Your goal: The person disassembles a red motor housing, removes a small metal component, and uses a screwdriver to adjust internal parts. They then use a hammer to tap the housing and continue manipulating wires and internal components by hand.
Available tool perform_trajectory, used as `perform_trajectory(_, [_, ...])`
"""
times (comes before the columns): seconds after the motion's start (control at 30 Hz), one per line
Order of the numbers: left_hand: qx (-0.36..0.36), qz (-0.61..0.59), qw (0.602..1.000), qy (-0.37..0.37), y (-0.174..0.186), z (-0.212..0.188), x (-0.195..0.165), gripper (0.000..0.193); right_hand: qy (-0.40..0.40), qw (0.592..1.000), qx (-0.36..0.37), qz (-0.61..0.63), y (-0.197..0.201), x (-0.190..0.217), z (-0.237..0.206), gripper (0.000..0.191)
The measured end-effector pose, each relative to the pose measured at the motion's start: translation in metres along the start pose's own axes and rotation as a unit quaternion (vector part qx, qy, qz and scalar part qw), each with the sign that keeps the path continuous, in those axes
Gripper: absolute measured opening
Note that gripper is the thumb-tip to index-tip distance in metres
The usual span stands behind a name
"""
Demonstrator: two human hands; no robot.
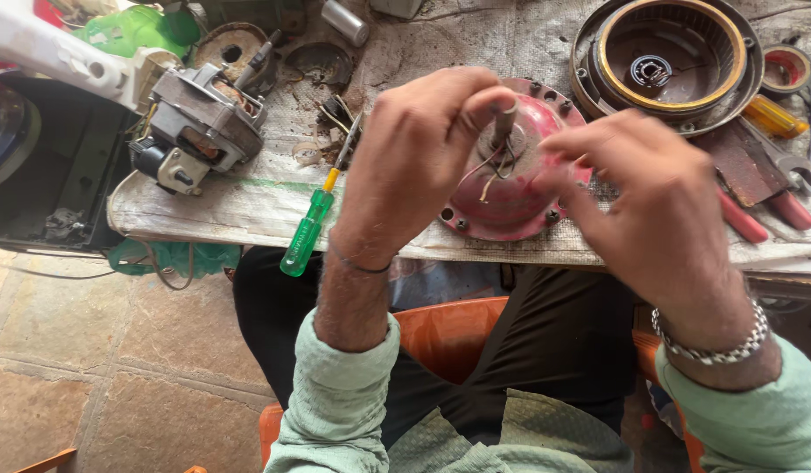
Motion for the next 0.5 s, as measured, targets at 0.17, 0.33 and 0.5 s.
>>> perform_trajectory(0.17, [0.088, 0.037, 0.994, 0.045, 0.019, -0.004, -0.011, 0.021, 0.029, 0.997, 0.063, -0.016, -0.004, 0.018, 0.014, 0.03])
perform_trajectory(0.33, [0.107, -0.01, 0.994, 0.001, 0.017, -0.007, -0.009, 0.01, 0.045, 0.997, 0.059, -0.01, -0.006, 0.016, 0.019, 0.023])
perform_trajectory(0.5, [0.133, -0.057, 0.989, -0.014, 0.011, -0.01, -0.007, 0.015, -0.062, 0.988, 0.071, 0.123, 0.004, 0.004, 0.018, 0.016])
Point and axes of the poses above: each hand's wrist, its own z-axis towards the middle knuckle, its own y-axis out of the back of the hand, x = y × z, the point moved 1 cm from there along z, towards the middle knuckle, and after that the axes turned 8 degrees about -y, right-handed, at the moved point
